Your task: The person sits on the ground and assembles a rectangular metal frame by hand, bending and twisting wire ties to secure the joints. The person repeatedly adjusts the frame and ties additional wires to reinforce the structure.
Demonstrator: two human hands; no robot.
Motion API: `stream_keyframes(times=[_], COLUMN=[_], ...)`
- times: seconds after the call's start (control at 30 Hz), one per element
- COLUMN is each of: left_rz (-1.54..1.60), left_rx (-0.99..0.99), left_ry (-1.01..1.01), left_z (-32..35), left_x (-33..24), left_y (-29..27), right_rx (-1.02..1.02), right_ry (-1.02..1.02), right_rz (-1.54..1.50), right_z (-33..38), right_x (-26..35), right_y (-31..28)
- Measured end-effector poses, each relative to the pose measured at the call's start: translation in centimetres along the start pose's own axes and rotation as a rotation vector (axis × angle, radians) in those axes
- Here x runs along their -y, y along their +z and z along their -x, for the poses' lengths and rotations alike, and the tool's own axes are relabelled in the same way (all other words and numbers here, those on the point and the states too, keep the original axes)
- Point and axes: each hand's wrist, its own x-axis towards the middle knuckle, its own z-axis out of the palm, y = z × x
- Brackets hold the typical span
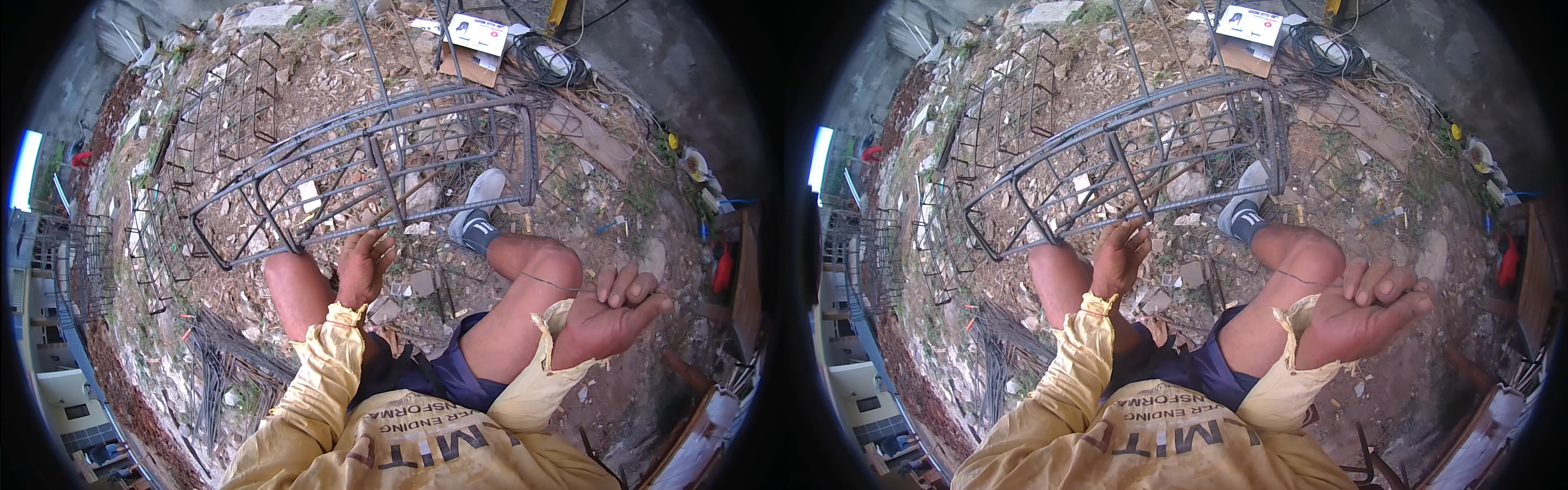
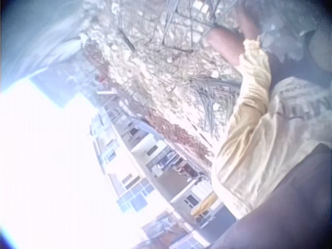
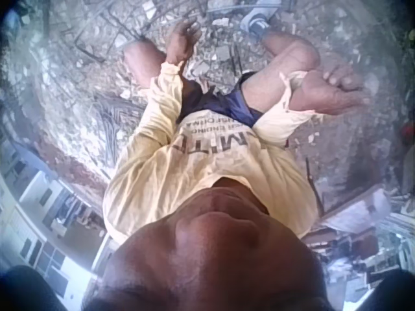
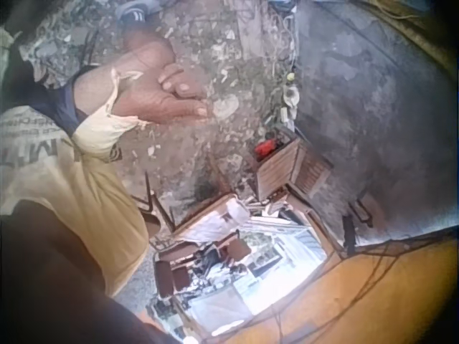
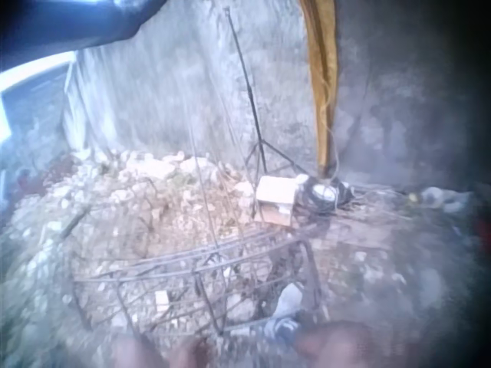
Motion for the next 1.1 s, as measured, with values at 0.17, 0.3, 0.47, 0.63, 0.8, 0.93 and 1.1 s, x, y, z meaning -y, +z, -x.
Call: stream_keyframes(times=[0.17,0.3,0.47,0.63,0.8,0.93,1.1], left_rz=[-0.284,-0.231,-0.116,-0.178,-0.163,-0.127,-0.101], left_rx=[0.091,0.181,0.264,0.283,0.376,0.312,0.303], left_ry=[0.287,0.229,0.056,0.102,0.159,0.125,0.199], left_z=[-2.5,-4.7,-4.7,-4.2,-4.3,-4.4,-5.3], left_x=[0.5,0.4,-0.8,-0.1,-0.2,-0.5,-0.9], left_y=[1.4,1.6,2.4,2.3,2.1,2.1,3.2], right_rx=[0.466,0.505,0.547,0.804,0.956,0.908,0.886], right_ry=[0.401,1.075,0.957,0.363,0.265,0.212,0.278], right_rz=[0.256,0.492,0.629,0.921,1.001,0.958,0.949], right_z=[3.1,9.0,12.7,10.3,8.0,8.0,9.0], right_x=[-1.6,-9.0,-15.0,-18.3,-17.7,-18.4,-19.2], right_y=[-1.7,-5.6,-7.6,-6.5,-4.8,-5.2,-4.7])
